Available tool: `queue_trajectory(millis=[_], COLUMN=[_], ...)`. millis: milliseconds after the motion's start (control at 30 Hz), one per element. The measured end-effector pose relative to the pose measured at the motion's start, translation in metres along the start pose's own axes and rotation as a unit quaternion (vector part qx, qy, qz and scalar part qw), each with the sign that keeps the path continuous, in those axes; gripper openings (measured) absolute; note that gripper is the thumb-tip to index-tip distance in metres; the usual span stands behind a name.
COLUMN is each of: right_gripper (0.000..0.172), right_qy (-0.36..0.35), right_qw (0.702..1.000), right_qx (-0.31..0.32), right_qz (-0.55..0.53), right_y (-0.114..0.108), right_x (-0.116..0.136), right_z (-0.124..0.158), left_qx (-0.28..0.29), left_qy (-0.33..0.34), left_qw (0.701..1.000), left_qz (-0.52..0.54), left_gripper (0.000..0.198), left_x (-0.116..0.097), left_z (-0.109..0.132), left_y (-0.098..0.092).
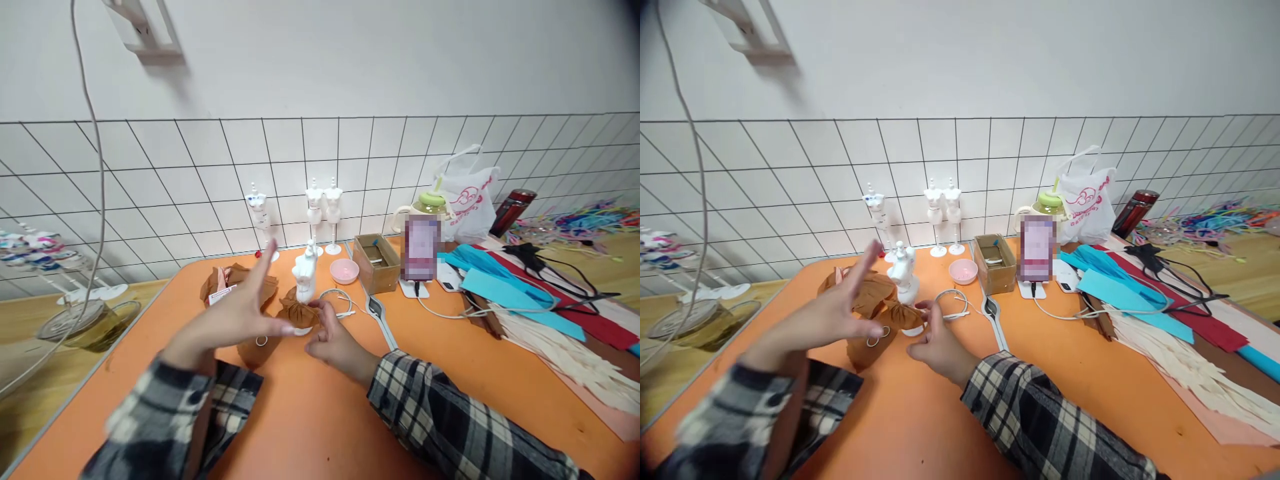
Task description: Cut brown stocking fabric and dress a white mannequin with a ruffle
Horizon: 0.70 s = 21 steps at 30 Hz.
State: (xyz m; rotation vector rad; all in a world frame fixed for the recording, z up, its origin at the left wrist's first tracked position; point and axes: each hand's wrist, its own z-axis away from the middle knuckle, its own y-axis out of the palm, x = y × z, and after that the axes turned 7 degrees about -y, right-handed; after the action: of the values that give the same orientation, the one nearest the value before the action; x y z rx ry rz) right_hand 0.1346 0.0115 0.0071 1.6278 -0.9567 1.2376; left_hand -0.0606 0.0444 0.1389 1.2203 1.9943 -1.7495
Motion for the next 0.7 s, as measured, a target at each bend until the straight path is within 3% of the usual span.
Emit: queue_trajectory(millis=[67, 133, 233, 300, 467, 700], right_gripper=[0.064, 0.060, 0.053, 0.049, 0.045, 0.026], right_qy=[-0.036, -0.044, -0.026, -0.036, -0.075, -0.113], right_qw=[0.998, 0.998, 0.999, 0.997, 0.989, 0.988], right_qx=[-0.008, -0.013, -0.018, -0.043, -0.109, -0.099], right_qz=[0.049, 0.052, -0.015, -0.049, -0.061, 0.040], right_y=[-0.001, -0.003, -0.009, -0.013, -0.021, -0.023], right_x=[0.000, 0.000, 0.000, 0.002, 0.012, 0.026], right_z=[-0.001, -0.001, -0.002, -0.003, -0.010, -0.012], left_qx=[0.098, 0.143, 0.041, -0.002, 0.081, 0.125], left_qy=[0.007, -0.014, -0.069, -0.098, -0.117, -0.081], left_qw=[0.994, 0.983, 0.986, 0.983, 0.971, 0.984], left_qz=[0.051, 0.110, 0.149, 0.157, 0.190, 0.101], left_gripper=[0.077, 0.059, 0.048, 0.046, 0.044, 0.040], left_x=[0.009, 0.018, 0.025, 0.025, 0.005, -0.007], left_z=[-0.022, -0.034, -0.037, -0.034, -0.020, -0.011], left_y=[0.027, 0.050, 0.065, 0.066, 0.061, 0.052])
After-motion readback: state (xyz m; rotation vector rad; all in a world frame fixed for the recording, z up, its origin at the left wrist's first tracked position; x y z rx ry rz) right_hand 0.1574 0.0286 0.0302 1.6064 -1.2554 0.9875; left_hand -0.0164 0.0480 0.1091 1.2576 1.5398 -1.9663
